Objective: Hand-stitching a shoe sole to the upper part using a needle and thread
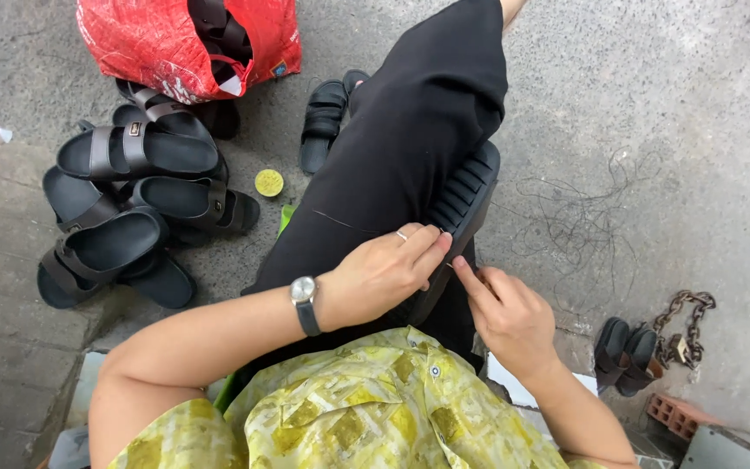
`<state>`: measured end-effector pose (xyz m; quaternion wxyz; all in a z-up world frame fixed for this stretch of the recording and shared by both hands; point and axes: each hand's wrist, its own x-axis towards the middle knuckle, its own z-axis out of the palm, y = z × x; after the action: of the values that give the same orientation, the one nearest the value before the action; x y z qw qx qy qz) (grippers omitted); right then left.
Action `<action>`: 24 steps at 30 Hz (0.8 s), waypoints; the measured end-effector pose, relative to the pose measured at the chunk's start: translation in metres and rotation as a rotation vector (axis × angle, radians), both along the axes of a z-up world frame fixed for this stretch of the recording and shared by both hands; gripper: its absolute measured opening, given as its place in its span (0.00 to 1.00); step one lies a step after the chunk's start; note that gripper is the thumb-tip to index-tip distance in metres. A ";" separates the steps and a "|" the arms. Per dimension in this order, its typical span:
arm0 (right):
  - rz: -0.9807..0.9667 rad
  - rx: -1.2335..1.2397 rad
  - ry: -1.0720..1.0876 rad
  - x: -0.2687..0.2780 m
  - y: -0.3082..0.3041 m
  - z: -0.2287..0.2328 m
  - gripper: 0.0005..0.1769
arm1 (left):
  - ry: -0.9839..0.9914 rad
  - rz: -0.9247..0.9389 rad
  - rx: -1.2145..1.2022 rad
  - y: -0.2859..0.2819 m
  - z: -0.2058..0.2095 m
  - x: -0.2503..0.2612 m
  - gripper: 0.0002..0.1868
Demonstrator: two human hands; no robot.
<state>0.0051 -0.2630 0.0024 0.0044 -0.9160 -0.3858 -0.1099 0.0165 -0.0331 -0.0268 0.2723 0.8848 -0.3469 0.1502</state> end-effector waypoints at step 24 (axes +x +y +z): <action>0.004 0.504 0.272 0.005 0.006 -0.032 0.18 | 0.891 -0.163 -0.852 0.014 0.047 -0.011 0.03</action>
<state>0.0103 -0.2570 -0.0292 0.2838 -0.8916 -0.3442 -0.0783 0.0057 -0.0189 0.0203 0.7307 0.6468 -0.1757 -0.1296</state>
